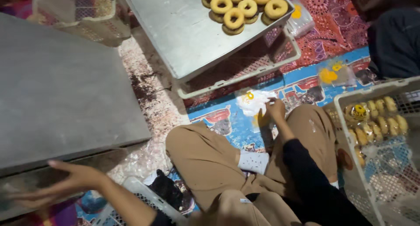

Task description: The person sits on the floor and repeatedly picks up donuts from a metal tray, places them into small clear plastic bags, and sets the filled bags into a nearby crate. The person handles both plain and chocolate-glazed donuts one at a time.

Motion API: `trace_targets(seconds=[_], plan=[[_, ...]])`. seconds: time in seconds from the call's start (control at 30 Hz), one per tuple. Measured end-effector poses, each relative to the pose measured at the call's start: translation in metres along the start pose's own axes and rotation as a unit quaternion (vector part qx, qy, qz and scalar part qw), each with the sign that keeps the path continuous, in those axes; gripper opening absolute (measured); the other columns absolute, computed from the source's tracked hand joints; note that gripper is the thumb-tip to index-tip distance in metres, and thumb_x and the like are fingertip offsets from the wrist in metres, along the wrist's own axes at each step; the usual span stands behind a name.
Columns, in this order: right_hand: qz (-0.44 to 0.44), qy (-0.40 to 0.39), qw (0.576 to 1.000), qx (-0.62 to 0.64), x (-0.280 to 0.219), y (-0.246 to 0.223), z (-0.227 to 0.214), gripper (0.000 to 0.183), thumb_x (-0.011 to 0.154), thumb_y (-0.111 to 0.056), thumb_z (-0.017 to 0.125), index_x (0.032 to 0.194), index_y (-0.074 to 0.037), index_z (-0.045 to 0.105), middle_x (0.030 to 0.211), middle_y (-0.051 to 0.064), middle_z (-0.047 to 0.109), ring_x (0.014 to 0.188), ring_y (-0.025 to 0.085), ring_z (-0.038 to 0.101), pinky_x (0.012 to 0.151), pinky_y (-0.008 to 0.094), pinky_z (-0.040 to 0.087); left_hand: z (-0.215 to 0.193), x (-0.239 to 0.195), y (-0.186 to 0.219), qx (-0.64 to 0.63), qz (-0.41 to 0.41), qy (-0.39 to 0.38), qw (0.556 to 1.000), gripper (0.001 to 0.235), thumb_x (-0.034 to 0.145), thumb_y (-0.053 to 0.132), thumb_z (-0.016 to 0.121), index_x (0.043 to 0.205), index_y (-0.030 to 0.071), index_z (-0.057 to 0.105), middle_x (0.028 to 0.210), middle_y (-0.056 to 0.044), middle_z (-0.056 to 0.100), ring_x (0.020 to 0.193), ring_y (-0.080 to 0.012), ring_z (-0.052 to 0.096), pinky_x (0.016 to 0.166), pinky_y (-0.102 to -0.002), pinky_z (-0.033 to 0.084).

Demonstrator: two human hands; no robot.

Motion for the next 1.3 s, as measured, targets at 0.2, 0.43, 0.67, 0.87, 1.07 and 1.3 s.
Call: trace_targets(seconds=[0.2,0.43,0.67,0.87,1.07,1.3], plan=[[-0.029,0.069,0.997,-0.016,0.050,0.003,0.012,0.042,0.072,-0.037,0.085,0.099,-0.005,0.077,0.108,0.019,0.073,0.103,0.034,0.068,0.087,0.044,0.054,-0.019,-0.191,0.046,-0.036,0.289,-0.589,0.754,0.053,0.096,0.030,0.068,0.141,0.007,0.051,0.153,-0.025,0.045,0.145,-0.0473,0.042,0.124,-0.057,0.031],[-0.242,0.003,0.970,0.012,0.075,0.019,0.013,0.042,0.080,-0.033,0.074,0.113,-0.007,0.075,0.116,0.018,0.074,0.108,0.031,0.069,0.093,0.042,0.055,-0.101,-0.268,0.113,0.010,0.141,-0.671,0.728,0.052,0.099,0.046,0.055,0.136,0.010,0.062,0.141,-0.021,0.059,0.135,-0.0432,0.052,0.122,-0.045,0.035],[-0.073,-0.262,0.942,0.199,0.035,0.079,-0.026,0.039,0.078,0.000,0.077,0.116,0.003,0.067,0.104,0.013,0.076,0.092,0.020,0.073,0.079,0.035,0.059,-0.155,-0.343,0.264,-0.290,0.221,-0.808,0.462,0.045,0.095,0.032,0.064,0.134,0.010,0.063,0.131,-0.021,0.066,0.113,-0.0352,0.067,0.095,-0.041,0.053],[-0.139,-0.370,0.849,0.349,-0.035,0.053,-0.123,0.026,0.086,0.007,0.072,0.110,0.005,0.065,0.090,0.008,0.071,0.087,0.014,0.070,0.081,0.029,0.057,-0.154,-0.188,0.191,-0.258,-0.173,-0.940,0.143,0.043,0.081,0.009,0.061,0.119,-0.008,0.073,0.095,-0.020,0.081,0.081,-0.0253,0.077,0.069,-0.034,0.058],[-0.173,-0.433,0.830,0.308,-0.078,-0.045,-0.177,0.026,0.086,0.002,0.075,0.109,-0.002,0.063,0.084,0.005,0.074,0.081,0.013,0.071,0.074,0.029,0.059,-0.160,-0.092,0.194,-0.217,0.212,-0.753,0.584,0.038,0.083,0.017,0.072,0.120,0.010,0.077,0.142,-0.017,0.058,0.131,-0.0327,0.053,0.108,-0.043,0.039],[-0.408,-0.352,0.827,0.159,-0.148,-0.132,-0.184,0.045,0.081,-0.001,0.078,0.119,-0.005,0.054,0.091,0.008,0.070,0.083,0.020,0.071,0.073,0.032,0.056,-0.192,-0.290,0.323,-0.388,0.110,-0.744,0.533,0.044,0.094,0.023,0.073,0.128,-0.004,0.062,0.142,-0.024,0.060,0.125,-0.0315,0.063,0.099,-0.037,0.051]])
Point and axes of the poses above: each hand's wrist, its own x-axis towards the middle knuckle, its own z-axis out of the palm, y = z × x, the point moved 4 cm from there along x, towards the middle knuckle
